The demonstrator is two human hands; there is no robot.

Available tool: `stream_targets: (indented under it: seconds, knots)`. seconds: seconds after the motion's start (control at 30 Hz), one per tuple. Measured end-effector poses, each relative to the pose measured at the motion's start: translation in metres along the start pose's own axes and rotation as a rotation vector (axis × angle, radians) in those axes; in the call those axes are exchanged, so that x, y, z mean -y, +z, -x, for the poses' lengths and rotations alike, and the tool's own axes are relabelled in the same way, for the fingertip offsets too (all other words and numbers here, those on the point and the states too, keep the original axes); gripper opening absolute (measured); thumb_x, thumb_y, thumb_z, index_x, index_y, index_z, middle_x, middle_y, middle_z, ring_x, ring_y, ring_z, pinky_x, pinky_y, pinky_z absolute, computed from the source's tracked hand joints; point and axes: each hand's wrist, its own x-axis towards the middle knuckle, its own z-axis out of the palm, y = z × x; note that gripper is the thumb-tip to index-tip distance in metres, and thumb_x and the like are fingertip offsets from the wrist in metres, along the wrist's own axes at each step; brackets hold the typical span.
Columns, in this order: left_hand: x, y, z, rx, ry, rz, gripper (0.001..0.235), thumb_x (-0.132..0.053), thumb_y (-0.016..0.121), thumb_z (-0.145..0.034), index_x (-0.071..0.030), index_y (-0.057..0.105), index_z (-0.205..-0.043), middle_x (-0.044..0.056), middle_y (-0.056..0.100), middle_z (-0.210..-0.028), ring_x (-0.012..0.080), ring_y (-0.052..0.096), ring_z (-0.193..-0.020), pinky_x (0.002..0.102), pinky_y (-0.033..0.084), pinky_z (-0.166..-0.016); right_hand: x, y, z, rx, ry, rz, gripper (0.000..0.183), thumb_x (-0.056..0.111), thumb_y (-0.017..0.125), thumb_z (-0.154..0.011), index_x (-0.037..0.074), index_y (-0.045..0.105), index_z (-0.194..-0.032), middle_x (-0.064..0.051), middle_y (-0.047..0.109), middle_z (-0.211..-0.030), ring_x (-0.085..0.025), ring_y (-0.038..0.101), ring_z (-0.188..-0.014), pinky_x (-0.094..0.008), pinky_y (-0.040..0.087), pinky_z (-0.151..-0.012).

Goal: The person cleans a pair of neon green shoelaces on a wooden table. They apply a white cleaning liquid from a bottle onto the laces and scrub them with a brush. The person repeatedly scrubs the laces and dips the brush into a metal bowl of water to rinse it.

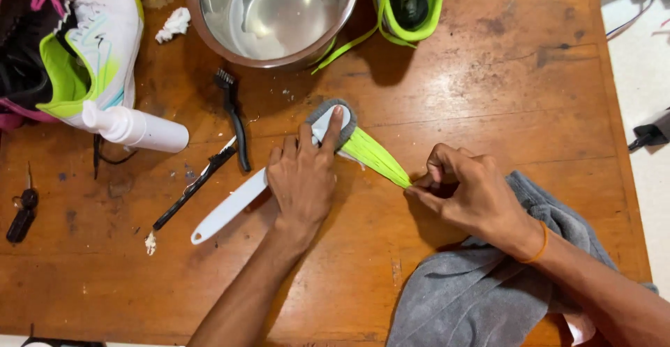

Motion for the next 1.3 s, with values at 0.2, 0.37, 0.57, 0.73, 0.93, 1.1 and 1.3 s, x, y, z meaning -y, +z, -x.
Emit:
stream_targets:
  seconds: [0.2, 0.37, 0.57, 0.73, 0.93, 1.1, 1.3]
  knots:
    - [0.019, -0.030, 0.002, 0.014, -0.152, 0.216, 0.076, 0.001, 0.065, -0.079, -0.023, 0.054, -0.150, 0.014, 0.063, -0.092, 0.0356, 0.066, -0.072, 0.044, 0.051, -0.060, 0.007, 0.002, -0.002, 0.014, -0.026, 0.016, 0.036, 0.009, 0.086, -0.066, 0.015, 0.052, -0.076, -0.002, 0.080, -0.065, -0.025, 0.073, -0.058, -0.032, 0.054, -0.072]
    - [0.037, -0.042, 0.002, 0.002, -0.265, 0.695, 0.067, 0.006, 0.052, -0.089, -0.020, 0.051, -0.151, 0.017, 0.064, -0.094, 0.0427, 0.068, -0.078, 0.051, 0.056, -0.065, 0.011, 0.001, -0.007, 0.009, 0.051, 0.014, 0.030, 0.013, 0.086, -0.068, 0.016, 0.057, -0.076, -0.002, 0.080, -0.063, -0.022, 0.071, -0.057, -0.030, 0.053, -0.068]
    - [0.060, 0.000, 0.010, 0.238, -0.490, 1.480, 0.026, 0.004, 0.053, -0.097, -0.001, 0.064, -0.120, 0.013, 0.068, -0.077, 0.0215, 0.071, -0.064, 0.029, 0.059, -0.054, 0.009, 0.001, -0.011, 0.038, 0.071, -0.105, 0.041, 0.017, 0.097, -0.055, 0.012, 0.063, -0.076, -0.005, 0.079, -0.060, -0.020, 0.071, -0.053, -0.032, 0.054, -0.068]
    - [0.064, 0.016, 0.008, 0.228, -0.594, 1.536, 0.049, 0.004, 0.048, -0.093, 0.002, 0.045, -0.142, 0.011, 0.063, -0.074, 0.0128, 0.057, -0.057, 0.025, 0.048, -0.048, 0.010, -0.001, -0.014, 0.065, 0.146, -0.078, 0.037, 0.023, 0.096, -0.064, 0.011, 0.069, -0.087, -0.004, 0.073, -0.055, -0.021, 0.065, -0.053, -0.033, 0.053, -0.064]
    - [0.060, 0.016, 0.006, 0.241, -0.597, 1.523, 0.057, 0.005, 0.048, -0.090, 0.007, 0.037, -0.146, 0.017, 0.067, -0.077, 0.0141, 0.058, -0.055, 0.026, 0.047, -0.045, 0.010, -0.003, -0.015, 0.052, 0.159, -0.010, 0.019, 0.034, 0.078, -0.088, 0.016, 0.074, -0.092, -0.004, 0.078, -0.063, -0.024, 0.071, -0.060, -0.034, 0.055, -0.061]
    - [0.042, -0.029, -0.001, 0.206, -0.421, 1.213, 0.057, 0.009, 0.047, -0.092, 0.008, 0.038, -0.148, 0.023, 0.069, -0.087, 0.0246, 0.066, -0.067, 0.036, 0.056, -0.057, 0.005, 0.002, -0.012, -0.018, 0.085, 0.017, 0.016, 0.031, 0.073, -0.093, 0.015, 0.074, -0.091, -0.006, 0.075, -0.065, -0.025, 0.069, -0.061, -0.036, 0.054, -0.059]
    - [0.029, -0.092, -0.020, -0.041, -0.164, 0.865, 0.059, 0.008, 0.051, -0.092, -0.007, 0.048, -0.149, 0.025, 0.070, -0.114, 0.0423, 0.072, -0.097, 0.053, 0.058, -0.081, -0.010, 0.009, -0.011, -0.134, -0.123, 0.009, 0.012, 0.027, 0.077, -0.090, 0.017, 0.074, -0.097, -0.001, 0.069, -0.075, -0.020, 0.067, -0.070, -0.033, 0.055, -0.064]
